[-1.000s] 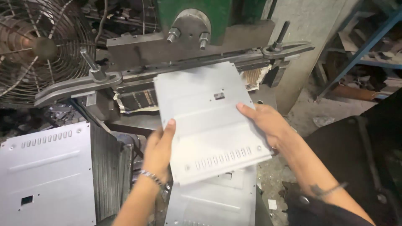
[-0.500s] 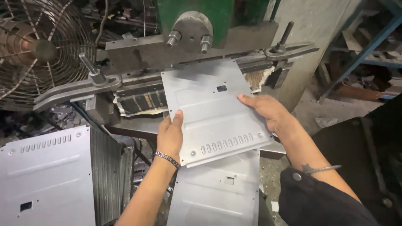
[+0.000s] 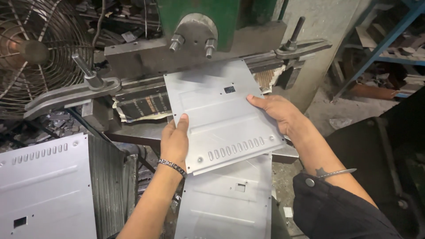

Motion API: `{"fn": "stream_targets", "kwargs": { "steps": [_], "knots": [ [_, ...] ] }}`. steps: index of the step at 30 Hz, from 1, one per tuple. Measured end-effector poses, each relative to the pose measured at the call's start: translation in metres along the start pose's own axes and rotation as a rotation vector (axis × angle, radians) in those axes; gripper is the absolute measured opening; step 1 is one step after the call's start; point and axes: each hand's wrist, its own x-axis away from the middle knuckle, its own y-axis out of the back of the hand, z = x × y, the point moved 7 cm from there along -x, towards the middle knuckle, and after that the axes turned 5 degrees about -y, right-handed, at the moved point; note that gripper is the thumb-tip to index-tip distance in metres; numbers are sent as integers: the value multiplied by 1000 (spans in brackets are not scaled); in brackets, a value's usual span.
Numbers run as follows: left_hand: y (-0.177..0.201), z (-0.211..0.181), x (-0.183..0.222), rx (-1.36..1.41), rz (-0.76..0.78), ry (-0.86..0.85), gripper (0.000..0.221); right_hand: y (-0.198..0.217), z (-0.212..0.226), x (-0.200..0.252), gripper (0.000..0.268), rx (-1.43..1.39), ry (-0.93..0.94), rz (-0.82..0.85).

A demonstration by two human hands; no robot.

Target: Positioning metal sheets into a machine press to bend them and then stacking the completed parts.

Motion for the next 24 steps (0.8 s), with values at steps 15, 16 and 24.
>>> {"fn": "stream_targets", "kwargs": {
  "steps": [15,16,24],
  "knots": [
    [30,19,19,-11,107,-187,53,22,-48,27,17,-17,236,-167],
    [33,22,29,-99,115,-142,57,23,-59,48,23,48,264,-269],
    [119,162,68,-539,161,-117,77,37,-262,114,80,409,536,-829]
  ]
}}
